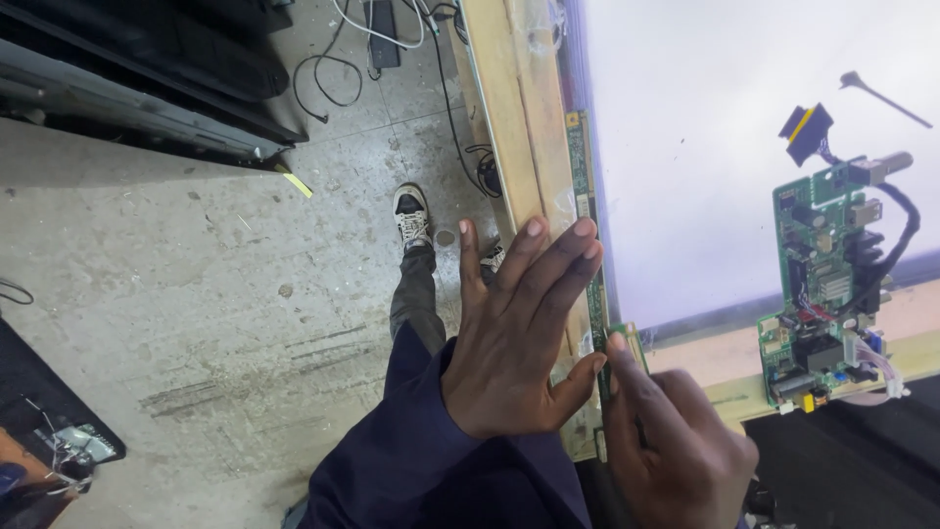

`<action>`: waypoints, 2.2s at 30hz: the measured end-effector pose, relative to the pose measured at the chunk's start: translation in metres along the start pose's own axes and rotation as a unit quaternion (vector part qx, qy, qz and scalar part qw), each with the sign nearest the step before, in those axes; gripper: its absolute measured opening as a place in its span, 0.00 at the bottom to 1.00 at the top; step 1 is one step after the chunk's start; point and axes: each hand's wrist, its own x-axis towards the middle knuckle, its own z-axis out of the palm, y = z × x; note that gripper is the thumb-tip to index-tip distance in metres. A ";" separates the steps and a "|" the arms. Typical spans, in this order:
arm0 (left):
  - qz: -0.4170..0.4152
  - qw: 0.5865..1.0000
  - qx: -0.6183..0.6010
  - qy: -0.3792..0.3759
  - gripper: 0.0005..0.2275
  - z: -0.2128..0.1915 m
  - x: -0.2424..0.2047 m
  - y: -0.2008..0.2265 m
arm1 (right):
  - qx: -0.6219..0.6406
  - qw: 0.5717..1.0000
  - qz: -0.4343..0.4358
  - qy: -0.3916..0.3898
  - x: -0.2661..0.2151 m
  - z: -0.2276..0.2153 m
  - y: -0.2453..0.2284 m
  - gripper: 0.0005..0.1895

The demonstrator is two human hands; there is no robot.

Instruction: Cleaning the delicate ribbon connectors of a TV panel using a cotton swab and cleaning solution.

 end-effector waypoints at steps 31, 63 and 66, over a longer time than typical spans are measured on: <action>-0.007 0.998 0.008 -0.057 0.37 0.009 -0.023 0.021 | 0.049 0.989 0.098 -0.096 -0.057 -0.024 0.028 0.21; -0.013 0.996 0.042 -0.078 0.38 0.010 -0.022 0.019 | 0.021 0.998 0.021 -0.061 -0.048 -0.013 0.033 0.17; -0.007 0.996 0.045 -0.079 0.40 0.010 -0.022 0.018 | -0.004 0.991 0.067 -0.116 -0.057 -0.019 0.036 0.22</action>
